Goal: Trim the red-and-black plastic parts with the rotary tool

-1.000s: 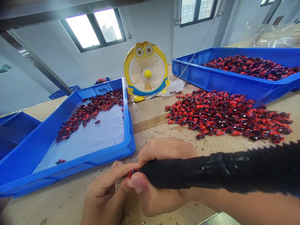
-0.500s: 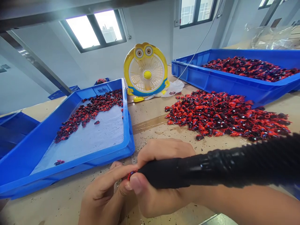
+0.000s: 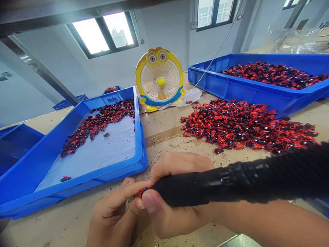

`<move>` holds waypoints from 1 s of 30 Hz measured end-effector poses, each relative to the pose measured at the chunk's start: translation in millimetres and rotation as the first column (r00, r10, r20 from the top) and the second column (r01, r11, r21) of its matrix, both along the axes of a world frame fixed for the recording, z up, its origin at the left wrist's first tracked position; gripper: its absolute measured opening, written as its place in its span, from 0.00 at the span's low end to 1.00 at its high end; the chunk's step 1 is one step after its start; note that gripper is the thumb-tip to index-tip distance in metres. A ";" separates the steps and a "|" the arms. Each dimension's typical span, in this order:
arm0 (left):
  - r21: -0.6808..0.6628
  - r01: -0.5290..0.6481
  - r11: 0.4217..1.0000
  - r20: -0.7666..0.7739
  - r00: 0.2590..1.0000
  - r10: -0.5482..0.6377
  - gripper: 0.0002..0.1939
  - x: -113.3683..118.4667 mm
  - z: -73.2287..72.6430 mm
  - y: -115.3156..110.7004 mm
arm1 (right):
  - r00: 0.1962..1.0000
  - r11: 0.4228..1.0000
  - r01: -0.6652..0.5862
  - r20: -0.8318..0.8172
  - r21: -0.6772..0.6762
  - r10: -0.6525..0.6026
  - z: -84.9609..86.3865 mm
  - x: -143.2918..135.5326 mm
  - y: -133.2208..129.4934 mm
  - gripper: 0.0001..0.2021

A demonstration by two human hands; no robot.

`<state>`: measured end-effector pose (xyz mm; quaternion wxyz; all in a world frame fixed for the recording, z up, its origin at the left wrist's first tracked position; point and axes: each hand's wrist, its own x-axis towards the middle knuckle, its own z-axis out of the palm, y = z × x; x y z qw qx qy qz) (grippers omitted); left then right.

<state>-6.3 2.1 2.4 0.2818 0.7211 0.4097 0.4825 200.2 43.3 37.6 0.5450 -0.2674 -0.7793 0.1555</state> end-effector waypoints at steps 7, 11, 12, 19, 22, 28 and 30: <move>0.011 0.000 1.000 0.017 1.000 0.000 0.10 2.6 0.0 -0.5 | 1.000 0.999 -0.015 0.017 -0.032 0.015 0.7 0.2 -2.9 0.07; -0.020 -0.012 1.000 0.026 1.000 0.012 0.09 4.3 -1.0 -1.0 | 0.999 0.999 0.020 -0.031 -0.039 -0.021 5.1 -1.5 -4.2 0.08; -0.021 -0.012 1.000 0.028 1.000 0.012 0.09 4.5 -1.3 -0.9 | 0.999 0.999 0.008 -0.034 -0.036 -0.009 5.6 -1.1 -4.1 0.08; -0.029 -0.003 1.000 0.017 1.000 0.003 0.09 2.5 -0.5 -0.2 | 0.998 0.998 0.013 -0.053 -0.064 -0.016 -1.7 2.6 -3.4 0.09; -0.048 0.005 0.999 0.042 0.999 -0.003 0.10 2.3 0.0 -0.9 | 0.995 0.997 0.028 -0.089 -0.074 -0.035 -5.9 -2.4 -5.2 0.11; -0.142 -0.013 0.990 0.116 0.993 0.030 0.08 5.8 -3.5 -3.9 | 0.983 0.993 0.004 -0.180 -0.118 -0.025 -9.0 -1.8 -6.7 0.14; -0.208 -0.002 0.978 0.134 0.991 0.031 0.08 6.0 -4.0 -5.1 | 0.959 0.984 -0.077 -0.283 -0.163 0.028 -9.0 1.8 -5.2 0.14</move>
